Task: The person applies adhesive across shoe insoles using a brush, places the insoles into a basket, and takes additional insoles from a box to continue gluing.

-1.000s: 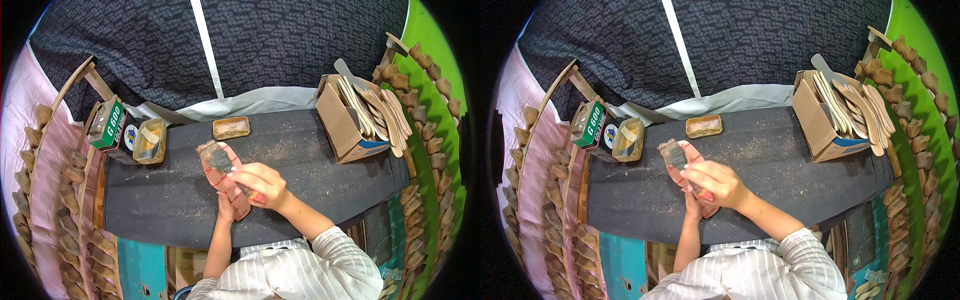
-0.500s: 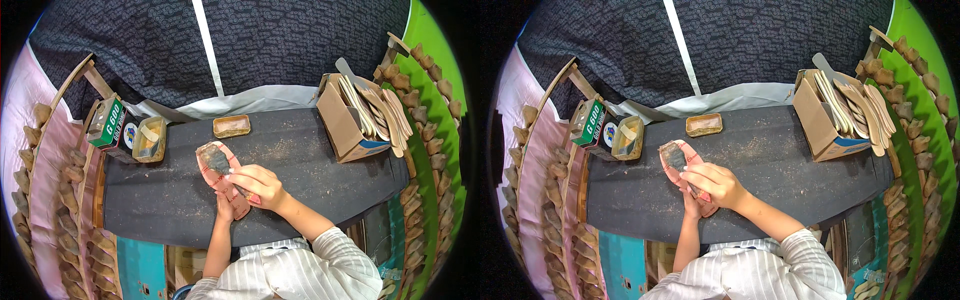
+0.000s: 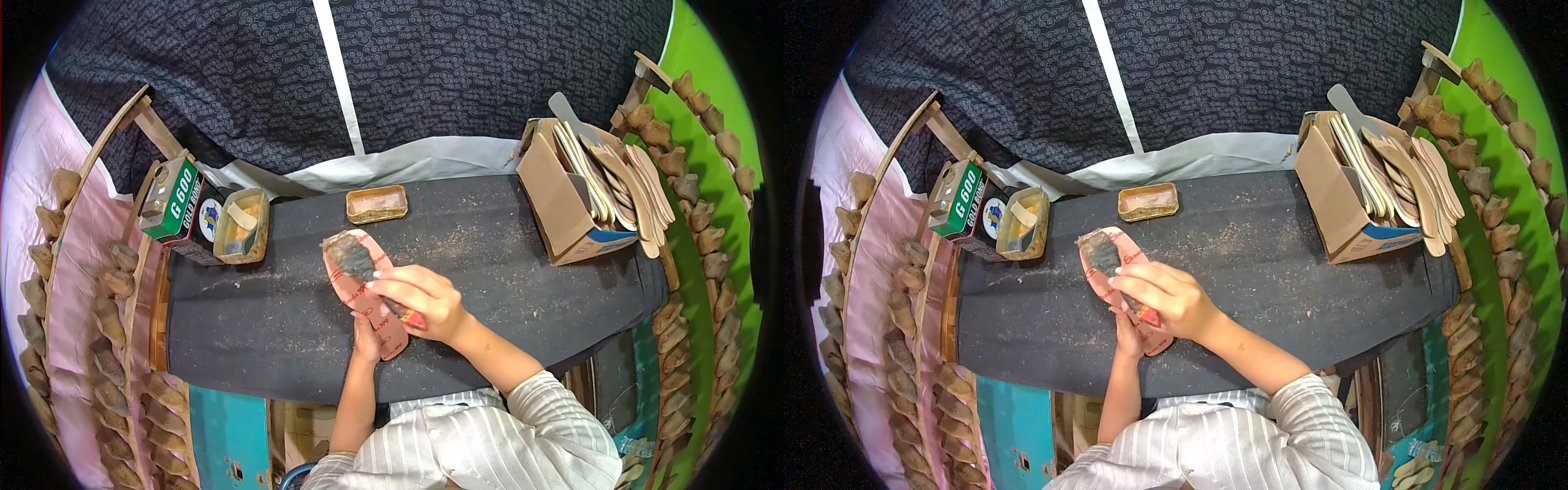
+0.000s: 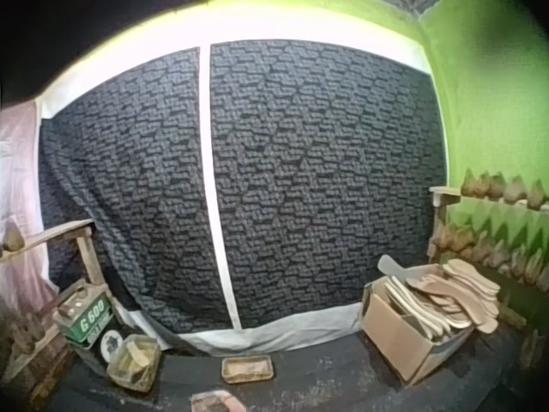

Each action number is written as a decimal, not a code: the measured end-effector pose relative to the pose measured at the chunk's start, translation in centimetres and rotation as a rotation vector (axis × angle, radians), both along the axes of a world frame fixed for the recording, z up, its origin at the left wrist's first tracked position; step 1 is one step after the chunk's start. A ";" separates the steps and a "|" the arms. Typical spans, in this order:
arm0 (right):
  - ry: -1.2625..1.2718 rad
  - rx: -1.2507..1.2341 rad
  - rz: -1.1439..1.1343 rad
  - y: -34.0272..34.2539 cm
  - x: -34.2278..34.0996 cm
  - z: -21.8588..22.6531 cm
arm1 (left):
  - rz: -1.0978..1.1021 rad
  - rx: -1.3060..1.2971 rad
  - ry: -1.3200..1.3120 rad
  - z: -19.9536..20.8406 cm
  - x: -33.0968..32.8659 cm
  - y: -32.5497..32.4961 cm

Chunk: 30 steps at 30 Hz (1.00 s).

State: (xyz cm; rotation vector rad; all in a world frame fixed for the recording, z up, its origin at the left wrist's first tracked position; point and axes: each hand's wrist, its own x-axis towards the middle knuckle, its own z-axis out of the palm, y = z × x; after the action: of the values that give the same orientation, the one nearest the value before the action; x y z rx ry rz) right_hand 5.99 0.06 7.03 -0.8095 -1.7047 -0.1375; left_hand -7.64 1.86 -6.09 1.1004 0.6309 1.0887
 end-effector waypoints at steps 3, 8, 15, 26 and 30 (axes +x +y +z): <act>-0.041 -0.056 0.081 -0.3 -0.1 -0.6 | 0.058 0.076 0.034 0.0 -0.2 0.3; -0.122 -0.106 0.220 -1.3 -0.3 0.0 | -0.122 -0.001 -0.037 -4.4 -2.5 1.5; -0.076 -0.042 0.097 0.3 -0.6 -0.1 | 0.069 -0.007 0.084 0.4 0.1 0.6; -0.102 -0.090 0.181 -0.7 -0.8 -0.6 | 0.118 0.056 -0.100 -3.0 -1.3 1.3; -0.114 -0.108 0.186 -0.5 -0.6 -0.5 | 0.109 -0.235 -0.279 -1.2 -0.7 1.1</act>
State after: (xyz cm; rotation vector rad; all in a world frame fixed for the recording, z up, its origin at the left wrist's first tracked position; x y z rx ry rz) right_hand 5.40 -0.47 6.56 -0.7292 -1.8989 0.0364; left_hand -8.37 2.93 -7.27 0.7034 0.5833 1.2029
